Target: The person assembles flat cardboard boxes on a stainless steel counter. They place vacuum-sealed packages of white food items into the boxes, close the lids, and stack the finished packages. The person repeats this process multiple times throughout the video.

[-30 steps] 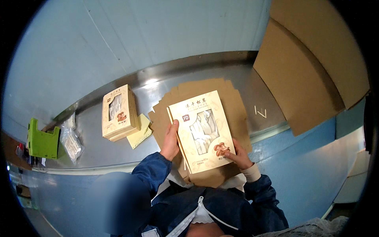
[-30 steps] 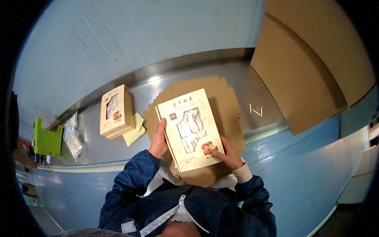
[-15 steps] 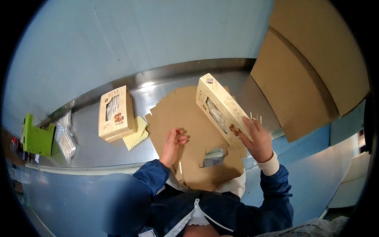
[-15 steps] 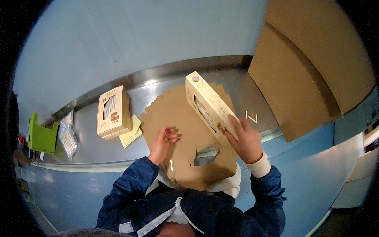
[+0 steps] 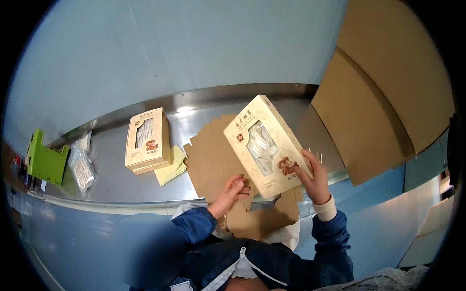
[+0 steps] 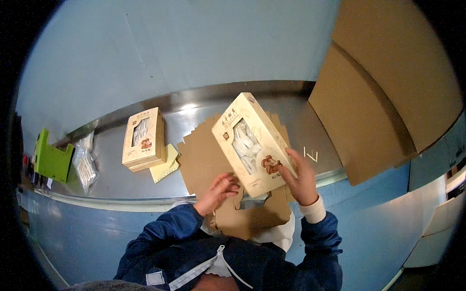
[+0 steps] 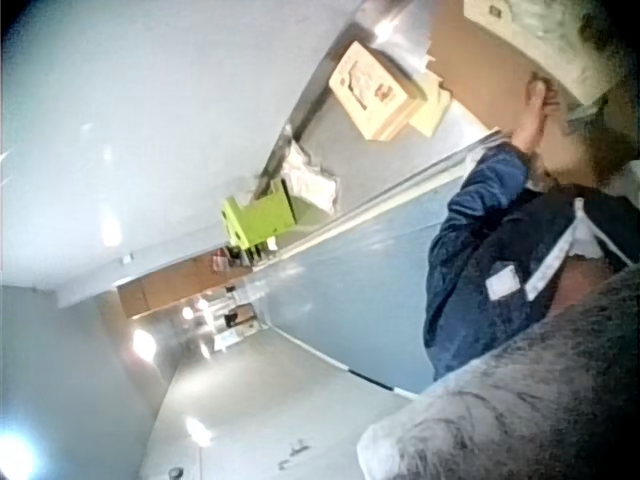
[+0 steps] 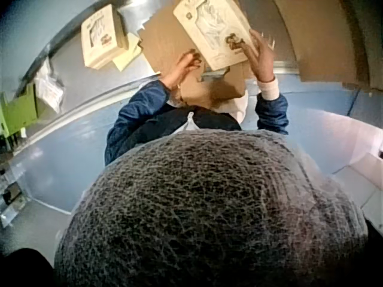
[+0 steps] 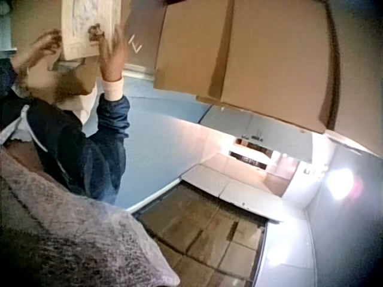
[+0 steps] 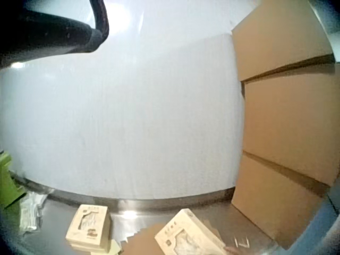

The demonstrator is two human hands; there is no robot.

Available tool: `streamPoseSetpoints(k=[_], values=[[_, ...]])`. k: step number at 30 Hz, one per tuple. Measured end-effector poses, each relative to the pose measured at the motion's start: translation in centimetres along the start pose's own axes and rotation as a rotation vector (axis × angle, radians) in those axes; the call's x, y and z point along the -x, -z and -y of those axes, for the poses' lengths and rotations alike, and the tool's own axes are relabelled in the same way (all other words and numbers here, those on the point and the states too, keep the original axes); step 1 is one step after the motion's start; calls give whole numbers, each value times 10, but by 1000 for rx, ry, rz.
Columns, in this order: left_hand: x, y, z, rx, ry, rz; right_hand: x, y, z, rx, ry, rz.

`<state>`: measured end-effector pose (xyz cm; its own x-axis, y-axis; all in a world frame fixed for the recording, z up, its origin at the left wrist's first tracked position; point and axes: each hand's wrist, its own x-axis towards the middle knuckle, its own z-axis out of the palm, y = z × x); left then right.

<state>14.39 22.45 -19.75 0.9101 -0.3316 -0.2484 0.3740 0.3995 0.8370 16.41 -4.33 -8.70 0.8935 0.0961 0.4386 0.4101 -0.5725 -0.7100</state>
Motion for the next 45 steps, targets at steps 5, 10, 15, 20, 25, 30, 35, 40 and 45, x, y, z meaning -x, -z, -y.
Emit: streamPoseSetpoints(k=[5,10,15,20,25,30,35,40,45], values=[[12,-18,-3,60,-86,174,12,-30,0,-349,-54,-61],[23,-14,-9,164,-218,30,16,-58,-2,-499,-78,-60],[48,31,-63,150,-292,-130,24,-67,5,-789,-237,155],[82,135,-146,-95,-441,-435,40,-62,-47,-626,-304,90],[117,229,-209,-242,-394,-551,50,-53,-123,-275,-228,15],[126,287,-202,-918,-250,-1072,21,-71,-157,208,-287,18],[106,225,-186,-1416,-909,-1136,-10,-77,-163,482,-412,94],[81,129,-141,-1249,-797,-535,-24,-61,-155,449,-352,34],[48,123,-79,-845,-439,-288,-25,-50,-161,-240,-503,-102]])
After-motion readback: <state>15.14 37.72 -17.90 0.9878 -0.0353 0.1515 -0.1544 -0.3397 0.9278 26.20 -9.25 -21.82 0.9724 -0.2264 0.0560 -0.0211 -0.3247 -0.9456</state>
